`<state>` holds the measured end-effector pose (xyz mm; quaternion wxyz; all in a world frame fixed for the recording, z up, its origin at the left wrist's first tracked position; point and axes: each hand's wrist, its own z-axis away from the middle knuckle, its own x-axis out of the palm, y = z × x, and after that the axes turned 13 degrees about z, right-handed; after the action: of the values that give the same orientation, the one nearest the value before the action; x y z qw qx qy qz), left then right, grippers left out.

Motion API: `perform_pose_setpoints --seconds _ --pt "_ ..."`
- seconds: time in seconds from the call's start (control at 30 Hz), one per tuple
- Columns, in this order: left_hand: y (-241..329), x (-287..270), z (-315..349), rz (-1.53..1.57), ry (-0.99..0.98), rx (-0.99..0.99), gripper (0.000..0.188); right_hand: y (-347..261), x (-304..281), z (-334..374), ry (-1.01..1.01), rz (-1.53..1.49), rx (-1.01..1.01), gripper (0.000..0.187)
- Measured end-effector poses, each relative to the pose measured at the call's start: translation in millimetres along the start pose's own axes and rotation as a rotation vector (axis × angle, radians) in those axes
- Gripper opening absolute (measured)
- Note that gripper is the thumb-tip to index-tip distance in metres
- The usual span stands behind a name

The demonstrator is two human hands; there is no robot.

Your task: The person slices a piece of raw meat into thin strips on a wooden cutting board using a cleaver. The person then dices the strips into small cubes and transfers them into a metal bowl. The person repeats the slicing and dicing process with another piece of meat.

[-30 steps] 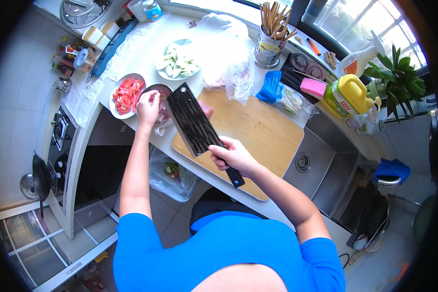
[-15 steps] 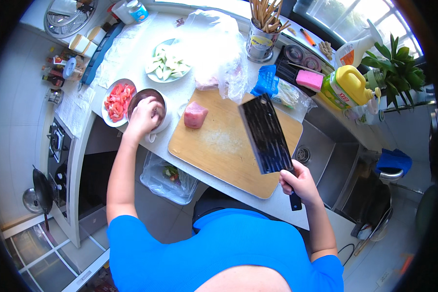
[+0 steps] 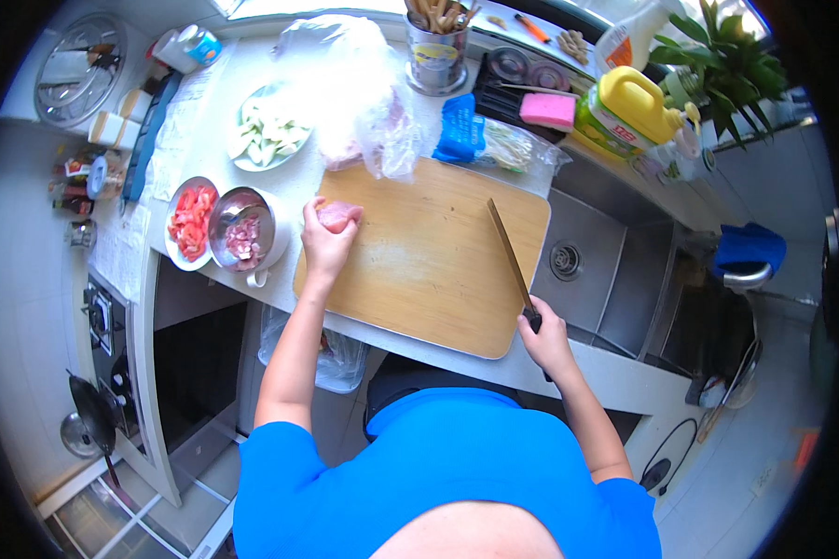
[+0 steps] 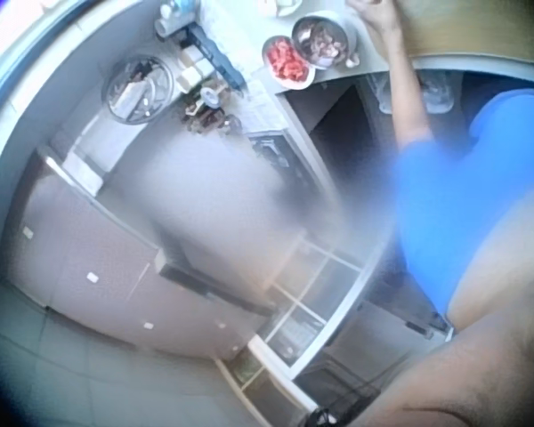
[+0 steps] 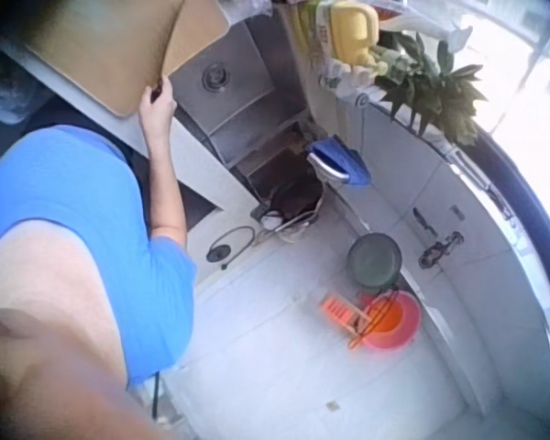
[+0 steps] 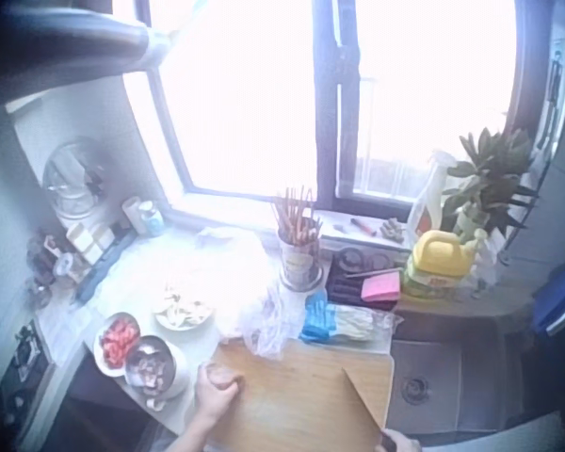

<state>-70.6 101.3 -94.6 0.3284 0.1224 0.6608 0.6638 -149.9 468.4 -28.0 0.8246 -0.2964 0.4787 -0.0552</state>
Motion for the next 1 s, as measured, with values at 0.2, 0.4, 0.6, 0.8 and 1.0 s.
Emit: perform_pose_setpoints --seconds 0.2,0.4,0.6,0.8,1.0 --pt "24 62 50 0.988 -0.597 -0.761 0.033 2 6 -2 -0.057 -0.071 -0.016 0.045" --pt "21 150 113 0.669 -0.399 -0.51 0.032 -6 -6 -7 -0.303 -0.375 0.177 0.046" --pt "29 145 113 -0.153 -0.256 0.572 0.031 3 -9 -9 -0.376 -0.468 0.204 0.046" --pt "27 114 95 -0.095 -0.663 0.625 0.032 10 -4 -10 -0.303 -0.469 0.165 0.045" --pt "32 112 113 -0.082 -0.522 0.576 0.031 -13 -28 6 -0.11 -0.353 0.09 0.045"
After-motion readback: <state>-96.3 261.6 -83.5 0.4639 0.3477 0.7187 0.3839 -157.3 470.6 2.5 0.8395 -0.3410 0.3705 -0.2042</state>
